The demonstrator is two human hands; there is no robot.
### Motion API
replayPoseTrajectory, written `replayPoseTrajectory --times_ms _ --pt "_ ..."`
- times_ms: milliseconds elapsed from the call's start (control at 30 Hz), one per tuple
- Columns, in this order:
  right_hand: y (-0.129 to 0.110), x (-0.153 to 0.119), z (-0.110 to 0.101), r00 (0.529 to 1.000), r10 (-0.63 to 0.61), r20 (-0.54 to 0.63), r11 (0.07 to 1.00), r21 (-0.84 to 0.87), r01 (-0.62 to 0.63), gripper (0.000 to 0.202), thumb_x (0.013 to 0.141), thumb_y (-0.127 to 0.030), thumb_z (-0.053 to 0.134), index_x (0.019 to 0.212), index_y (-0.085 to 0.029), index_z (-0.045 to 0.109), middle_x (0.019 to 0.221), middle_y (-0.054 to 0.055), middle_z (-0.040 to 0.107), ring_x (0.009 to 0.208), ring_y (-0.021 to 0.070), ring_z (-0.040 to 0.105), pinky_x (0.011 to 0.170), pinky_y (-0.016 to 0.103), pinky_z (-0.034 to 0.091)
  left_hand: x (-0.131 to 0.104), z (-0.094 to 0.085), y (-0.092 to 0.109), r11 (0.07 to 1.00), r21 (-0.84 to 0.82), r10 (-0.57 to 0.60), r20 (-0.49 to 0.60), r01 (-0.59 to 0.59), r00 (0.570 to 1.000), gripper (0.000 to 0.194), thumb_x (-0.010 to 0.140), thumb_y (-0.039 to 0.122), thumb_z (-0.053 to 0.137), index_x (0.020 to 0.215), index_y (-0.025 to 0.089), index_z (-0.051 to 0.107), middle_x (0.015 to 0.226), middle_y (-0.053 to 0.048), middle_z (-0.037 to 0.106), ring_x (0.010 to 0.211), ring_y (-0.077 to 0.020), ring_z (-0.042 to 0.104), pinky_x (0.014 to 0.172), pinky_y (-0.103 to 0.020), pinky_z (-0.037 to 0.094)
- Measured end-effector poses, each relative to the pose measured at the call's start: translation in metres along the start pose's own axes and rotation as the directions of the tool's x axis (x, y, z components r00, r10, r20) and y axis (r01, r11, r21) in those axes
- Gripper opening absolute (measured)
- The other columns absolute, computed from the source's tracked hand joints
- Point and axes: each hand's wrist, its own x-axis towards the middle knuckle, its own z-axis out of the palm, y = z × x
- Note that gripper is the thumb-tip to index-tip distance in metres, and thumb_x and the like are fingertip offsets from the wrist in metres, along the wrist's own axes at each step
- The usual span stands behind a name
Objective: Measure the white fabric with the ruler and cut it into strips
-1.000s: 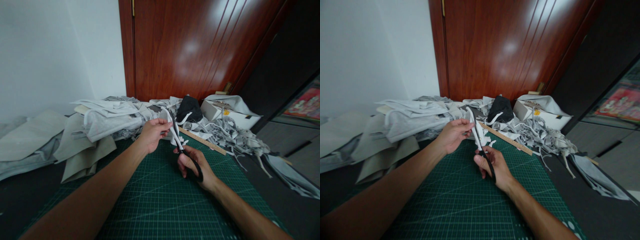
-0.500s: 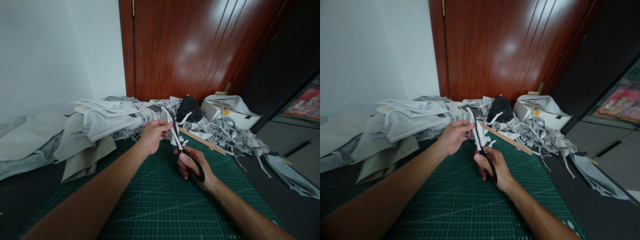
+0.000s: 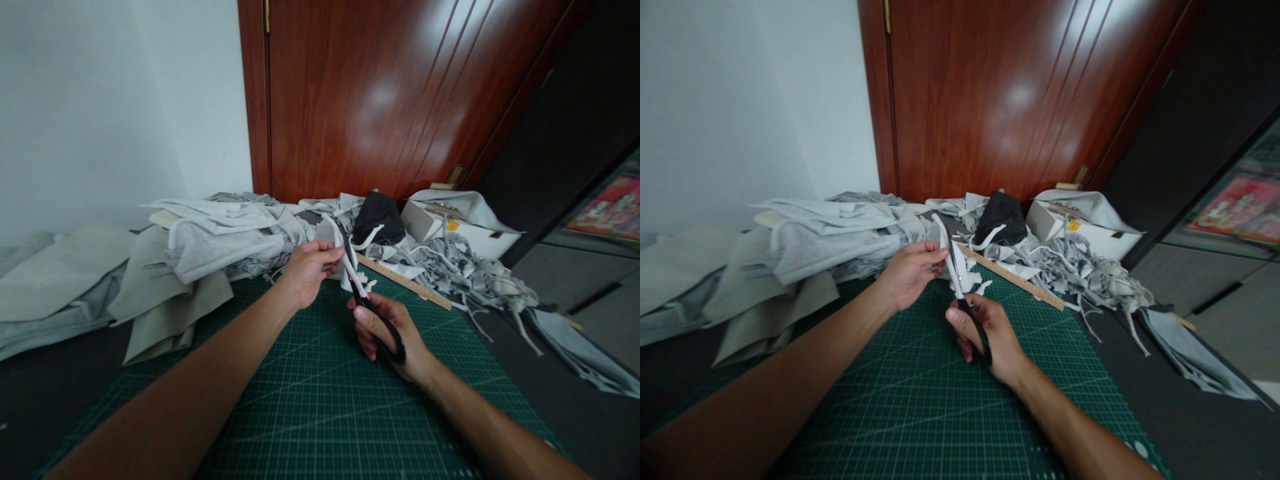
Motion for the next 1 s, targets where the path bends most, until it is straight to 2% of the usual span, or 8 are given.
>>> replayPoseTrajectory --times_ms 533,733,900,1000 --pt "0.003 0.0 0.001 1.0 0.006 -0.008 0.999 -0.047 -0.006 0.049 0.085 -0.06 0.081 0.102 -0.019 0.061 0.052 -0.012 0.046 0.039 0.0076 0.039 0.037 0.02 0.035 -0.001 0.001 -0.001 0.999 -0.025 0.028 0.058 -0.027 0.998 0.014 0.075 0.013 0.081 0.073 0.014 0.067 0.076 -0.003 0.068 0.07 -0.0136 0.06 0.074 -0.031 0.046" --pt "0.005 0.001 -0.001 1.0 0.004 -0.005 0.995 -0.097 -0.005 0.049 0.085 -0.06 0.082 0.101 -0.019 0.06 0.052 -0.011 0.048 0.039 0.0077 0.04 0.036 0.02 0.034 -0.003 0.002 0.002 0.998 -0.018 0.061 0.067 -0.06 0.996 0.022 0.069 0.018 0.084 0.072 0.017 0.062 0.074 -0.001 0.066 0.069 -0.0149 0.061 0.072 -0.033 0.048" --pt "0.003 0.001 0.0 1.0 0.016 0.006 0.989 -0.148 -0.015 0.051 0.084 -0.061 0.081 0.101 -0.019 0.059 0.05 -0.012 0.048 0.038 0.0077 0.04 0.037 0.02 0.035 -0.001 0.005 0.006 0.994 -0.06 0.086 -0.02 -0.087 0.996 0.029 0.076 0.038 0.085 0.077 0.019 0.063 0.074 0.0 0.065 0.067 -0.0162 0.059 0.062 -0.03 0.043" --pt "0.001 0.0 0.002 0.999 0.039 0.017 0.984 -0.172 -0.036 0.051 0.081 -0.058 0.085 0.101 -0.018 0.06 0.053 -0.011 0.05 0.039 0.0071 0.041 0.037 0.02 0.034 0.002 0.005 0.01 0.99 -0.113 0.067 -0.119 -0.081 0.991 0.026 0.082 0.038 0.081 0.08 0.019 0.064 0.075 0.0 0.064 0.066 -0.0155 0.057 0.061 -0.029 0.041"
